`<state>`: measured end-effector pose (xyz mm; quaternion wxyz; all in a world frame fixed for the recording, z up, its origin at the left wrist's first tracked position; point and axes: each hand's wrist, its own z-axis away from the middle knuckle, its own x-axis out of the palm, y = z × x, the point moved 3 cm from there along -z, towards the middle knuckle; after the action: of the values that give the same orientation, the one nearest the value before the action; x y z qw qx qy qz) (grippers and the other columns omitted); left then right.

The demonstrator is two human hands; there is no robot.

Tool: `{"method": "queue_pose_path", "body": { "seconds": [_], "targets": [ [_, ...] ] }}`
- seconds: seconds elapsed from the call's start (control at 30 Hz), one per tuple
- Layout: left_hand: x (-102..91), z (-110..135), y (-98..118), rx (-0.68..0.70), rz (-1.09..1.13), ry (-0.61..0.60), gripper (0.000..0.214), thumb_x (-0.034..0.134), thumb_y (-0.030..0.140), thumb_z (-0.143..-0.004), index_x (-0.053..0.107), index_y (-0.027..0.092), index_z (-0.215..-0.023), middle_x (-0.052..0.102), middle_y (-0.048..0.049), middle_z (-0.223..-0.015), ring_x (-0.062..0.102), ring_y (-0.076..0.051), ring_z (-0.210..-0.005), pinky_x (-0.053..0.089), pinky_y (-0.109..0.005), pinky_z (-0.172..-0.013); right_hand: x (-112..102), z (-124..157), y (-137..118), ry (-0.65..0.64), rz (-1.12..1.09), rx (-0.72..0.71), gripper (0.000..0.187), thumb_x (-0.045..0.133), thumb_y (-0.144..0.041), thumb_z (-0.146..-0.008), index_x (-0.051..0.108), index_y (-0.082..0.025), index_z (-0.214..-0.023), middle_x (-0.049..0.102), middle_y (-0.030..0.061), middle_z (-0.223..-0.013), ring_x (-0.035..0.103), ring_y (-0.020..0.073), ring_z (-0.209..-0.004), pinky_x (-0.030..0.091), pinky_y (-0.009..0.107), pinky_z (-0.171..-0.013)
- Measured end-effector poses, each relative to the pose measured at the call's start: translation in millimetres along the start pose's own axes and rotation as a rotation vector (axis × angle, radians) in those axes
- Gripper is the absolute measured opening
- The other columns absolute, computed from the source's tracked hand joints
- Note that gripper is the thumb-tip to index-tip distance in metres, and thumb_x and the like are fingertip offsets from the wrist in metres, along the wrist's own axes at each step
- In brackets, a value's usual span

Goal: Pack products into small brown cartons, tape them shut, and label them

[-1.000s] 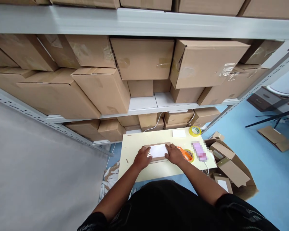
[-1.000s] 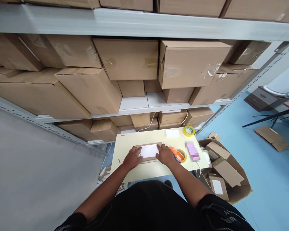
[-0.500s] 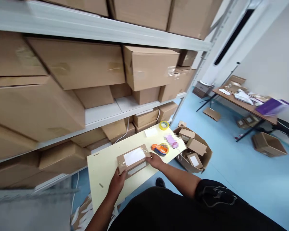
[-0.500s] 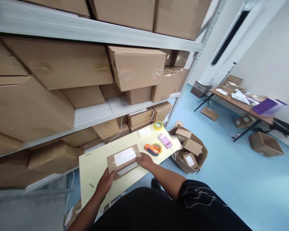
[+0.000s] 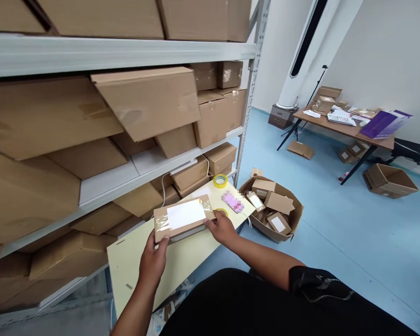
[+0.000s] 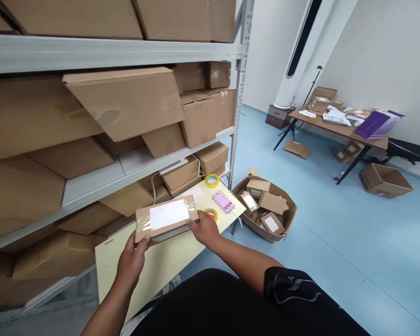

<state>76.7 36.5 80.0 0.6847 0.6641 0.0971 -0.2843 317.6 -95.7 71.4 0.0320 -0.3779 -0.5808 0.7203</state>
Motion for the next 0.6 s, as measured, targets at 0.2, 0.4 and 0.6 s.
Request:
{"method": "queue_pose_path", "body": {
  "seconds": [0.2,0.4,0.6],
  "targets": [
    [94.1,19.4,75.2,0.082,0.085,-0.058,0.063,0.063,0.052,-0.089,0.058,0.027,-0.147,0.072,-0.004,-0.133,0.068,-0.027,-0.118,0.052,-0.04,-0.107,-112.6,-7.2,42.9,0.074,0.035,0.049,0.045,0.061,-0.053,-0.098,0.066,-0.021,-0.128,0.073,0.0102,-0.121,0.067,0.0245,-0.102,0.049,0.033,-0.089],
    [200.2,30.5,135.0,0.111,0.141,-0.226,0.062,0.065,0.051,-0.09,0.058,0.025,-0.146,0.073,-0.0066,-0.133,0.069,-0.029,-0.12,0.054,-0.042,-0.105,-207.0,-6.3,104.1,0.183,0.041,0.16,0.044,0.059,-0.052,-0.098,0.067,-0.021,-0.128,0.074,0.0098,-0.118,0.068,0.0257,-0.102,0.049,0.031,-0.086],
    [286.3,16.5,177.6,0.176,0.057,-0.488,0.058,0.06,0.046,-0.095,0.055,0.025,-0.149,0.07,-0.0071,-0.138,0.069,-0.027,-0.122,0.052,-0.038,-0.105,-260.1,-2.2,163.3,0.293,0.061,0.323,0.05,0.051,-0.055,-0.1,0.065,-0.021,-0.133,0.074,0.0116,-0.12,0.069,0.0275,-0.105,0.05,0.032,-0.087]
  ]
}}
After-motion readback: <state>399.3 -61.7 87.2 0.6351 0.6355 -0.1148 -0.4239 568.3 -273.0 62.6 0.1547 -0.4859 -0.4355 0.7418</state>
